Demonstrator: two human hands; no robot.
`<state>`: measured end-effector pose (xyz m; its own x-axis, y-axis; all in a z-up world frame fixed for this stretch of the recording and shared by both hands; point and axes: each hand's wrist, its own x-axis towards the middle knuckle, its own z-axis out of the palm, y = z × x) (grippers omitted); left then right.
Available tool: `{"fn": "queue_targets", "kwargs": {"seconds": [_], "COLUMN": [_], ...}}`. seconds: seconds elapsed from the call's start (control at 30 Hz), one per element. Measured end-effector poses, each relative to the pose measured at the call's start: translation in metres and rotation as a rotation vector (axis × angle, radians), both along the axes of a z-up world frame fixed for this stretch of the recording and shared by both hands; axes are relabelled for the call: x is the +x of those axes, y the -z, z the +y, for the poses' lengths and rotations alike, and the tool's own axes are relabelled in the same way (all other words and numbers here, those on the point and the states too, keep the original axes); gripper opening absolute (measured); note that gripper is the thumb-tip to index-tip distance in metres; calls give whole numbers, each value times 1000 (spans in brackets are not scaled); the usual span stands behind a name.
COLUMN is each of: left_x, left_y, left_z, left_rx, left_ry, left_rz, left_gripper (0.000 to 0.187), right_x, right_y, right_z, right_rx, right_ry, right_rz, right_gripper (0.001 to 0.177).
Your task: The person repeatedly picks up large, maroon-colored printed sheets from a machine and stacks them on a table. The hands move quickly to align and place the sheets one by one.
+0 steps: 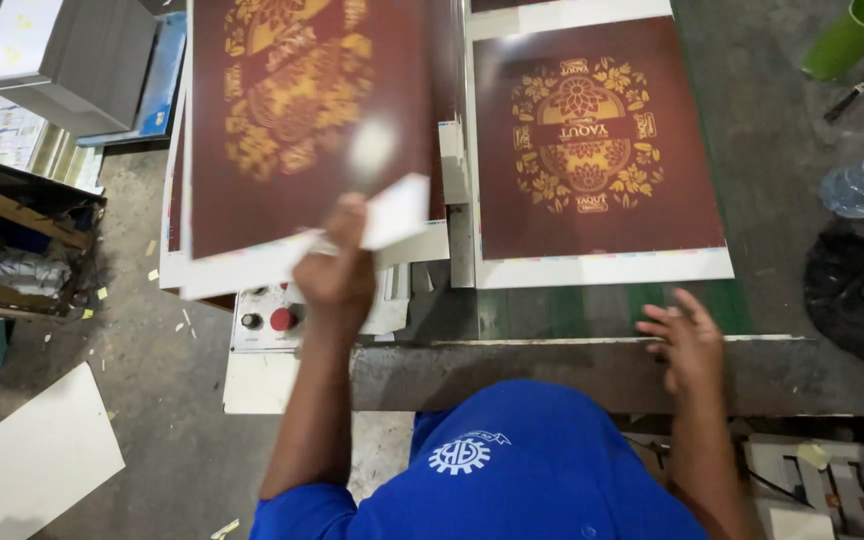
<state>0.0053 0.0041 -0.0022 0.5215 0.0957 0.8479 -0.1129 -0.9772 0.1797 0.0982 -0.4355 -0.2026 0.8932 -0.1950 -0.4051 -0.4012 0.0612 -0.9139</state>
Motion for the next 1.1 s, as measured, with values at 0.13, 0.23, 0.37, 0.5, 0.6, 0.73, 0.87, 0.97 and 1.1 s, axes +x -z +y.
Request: {"fn": "queue_targets", "kwargs": {"seconds": [0.13,0.23,0.37,0.5,0.6,0.73,0.87,0.97,1.1], "left_x": [12,15,5,-1,-5,-12,-14,-10,-14], "left_y": [8,19,17,6,11,15,10,34,-4], "left_z": [-77,-123,-141,-101,-51,-8,10,26,13], "left_rx": [50,70,128,145,75,117,287,358,201], "left_ry": [266,323,475,489,351,149,-21,-112,-146], "left_rz": [89,287,452,432,460,511,526,441,365], "left_gripper": [41,46,53,51,52,59,71,35,21], "right_x": [-15,-22,-20,-13,-16,-28,-46,-54,-62], "right_y": [-49,-64,-42,-51,-49,-11,19,47,55], "right_z": [60,93,103,60,22,-38,-88,-109,-117], "right_rx": [38,278,565,681,556,476,407,396,303], "right_ry": [-417,-711,-453,-386,-183,-30,60,94,140], "right_rz": [-205,-371,-192,-342,-396,-394,-292,-278,-238], "right_gripper": [49,50,42,28,29,26,18,13,21]}}
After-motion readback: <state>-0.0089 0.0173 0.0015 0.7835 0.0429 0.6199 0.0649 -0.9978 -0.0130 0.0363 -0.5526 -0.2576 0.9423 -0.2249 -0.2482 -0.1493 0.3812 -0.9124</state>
